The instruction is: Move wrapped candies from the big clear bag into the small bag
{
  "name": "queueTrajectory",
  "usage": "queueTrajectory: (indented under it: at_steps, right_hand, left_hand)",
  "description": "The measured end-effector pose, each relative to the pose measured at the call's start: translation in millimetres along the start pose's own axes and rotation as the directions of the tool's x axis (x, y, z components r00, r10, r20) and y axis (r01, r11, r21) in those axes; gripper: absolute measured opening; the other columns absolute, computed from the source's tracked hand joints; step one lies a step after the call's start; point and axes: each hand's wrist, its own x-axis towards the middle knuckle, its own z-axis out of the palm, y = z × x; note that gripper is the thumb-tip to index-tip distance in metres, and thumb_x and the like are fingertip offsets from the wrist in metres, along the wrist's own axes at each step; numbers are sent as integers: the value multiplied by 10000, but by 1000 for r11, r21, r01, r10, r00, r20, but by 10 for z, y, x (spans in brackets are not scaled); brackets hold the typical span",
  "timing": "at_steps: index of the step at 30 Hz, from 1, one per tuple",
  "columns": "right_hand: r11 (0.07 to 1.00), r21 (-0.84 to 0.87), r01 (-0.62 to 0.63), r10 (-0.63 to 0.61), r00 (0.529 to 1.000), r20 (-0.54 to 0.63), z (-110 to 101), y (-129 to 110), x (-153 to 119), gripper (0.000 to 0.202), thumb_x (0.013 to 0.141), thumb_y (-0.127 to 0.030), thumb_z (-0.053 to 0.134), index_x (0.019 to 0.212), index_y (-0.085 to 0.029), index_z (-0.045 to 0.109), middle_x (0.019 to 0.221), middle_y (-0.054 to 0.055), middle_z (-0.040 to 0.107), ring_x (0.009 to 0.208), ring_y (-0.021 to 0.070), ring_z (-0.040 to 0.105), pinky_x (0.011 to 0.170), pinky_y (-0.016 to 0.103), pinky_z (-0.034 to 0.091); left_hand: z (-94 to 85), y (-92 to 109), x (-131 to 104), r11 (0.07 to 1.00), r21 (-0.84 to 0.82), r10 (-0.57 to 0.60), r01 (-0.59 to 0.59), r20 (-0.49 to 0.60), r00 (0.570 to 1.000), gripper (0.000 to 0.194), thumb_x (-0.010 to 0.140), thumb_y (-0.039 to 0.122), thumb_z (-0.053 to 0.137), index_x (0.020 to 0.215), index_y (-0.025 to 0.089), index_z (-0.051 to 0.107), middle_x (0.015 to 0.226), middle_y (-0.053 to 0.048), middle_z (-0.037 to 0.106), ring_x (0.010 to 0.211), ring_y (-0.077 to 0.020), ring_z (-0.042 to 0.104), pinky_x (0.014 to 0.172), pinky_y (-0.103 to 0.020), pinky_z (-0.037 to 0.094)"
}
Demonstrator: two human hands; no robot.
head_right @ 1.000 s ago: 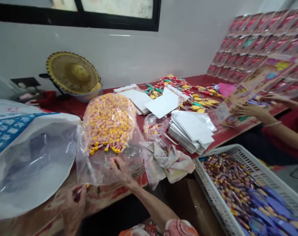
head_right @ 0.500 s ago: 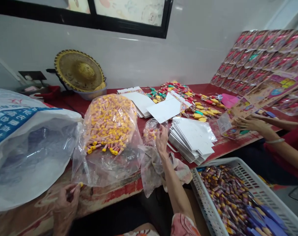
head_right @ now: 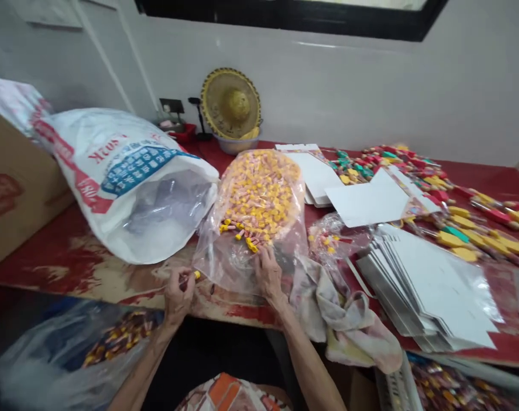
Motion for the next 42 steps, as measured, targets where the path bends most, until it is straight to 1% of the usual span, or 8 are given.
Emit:
queueTrajectory:
  at_steps: [4,10,15,19,29,35,38,42]
  right_hand:
    - [996,-94,-9,8,1000,-3,152,38,169,328,994,-285,495,1253,-230,689,1222,116,698,916,226,690,644,294,517]
    - [998,-67,8,-12,998,-61,373,193,158,297,1014,-326,408,1039,-230,688,999,92,709,785,227,655,606,300,454]
    - [995,40,92,-85,983,-162,389,167,96,342,1042,-363,397,1111,-223,701,1010,101,732,858,241,681,750,347,535]
    - [987,97,131,-119,985,-122,471,-5,96,341,1050,-355,406,1093,-212,713,1004,95,743,874,229,686,747,327,534]
    - [957,154,248,-266,958,111,737,-273,-17,338,1045,-215,384,1046,-238,721,947,53,723,762,185,673,666,268,481]
    - [950,252,185,-158,980,-124,755,-115,20,328,1060,-271,394,1115,-227,714,978,83,737,884,213,693,759,294,528]
    - [955,285,83,-78,997,-27,695,-113,56,315,1021,-310,418,1042,-222,720,946,93,738,835,222,675,709,298,502]
    - [844,493,-213,120,969,214,543,-239,136,248,932,-424,511,897,-231,662,785,36,680,678,194,604,641,291,473]
  left_hand:
    - [-65,9,-27,998,67,-1,3,-34,999,276,908,273,555,1169,217,628,981,-68,720,795,-205,710,737,-318,593]
    - [-86,58,161,909,325,168,-263,293,941,419,801,47,514,1122,237,703,1054,-79,738,927,-229,718,765,-305,565]
    - [-53,39,198,922,338,135,-187,174,976,300,912,102,505,1113,225,690,1066,-72,737,956,-220,711,797,-302,557]
    - [-38,19,192,939,321,39,-126,264,964,334,839,36,484,1001,229,702,957,-30,720,832,-176,685,755,-269,531]
    - [127,-66,1302,906,422,-104,40,131,986,499,860,115,565,1341,236,622,1198,-73,669,919,-189,692,792,-295,560]
    - [155,-250,1533,942,331,-150,45,298,943,216,928,221,571,1101,227,702,1109,-52,735,930,-187,710,882,-310,578]
    - [-33,-283,1394,961,271,-152,61,326,933,228,943,312,588,1100,229,730,996,-22,753,818,-175,698,810,-294,582]
    - [-347,-199,1021,959,258,-1,-115,410,912,338,944,285,594,1249,264,737,1063,-18,744,782,-150,665,805,-279,570]
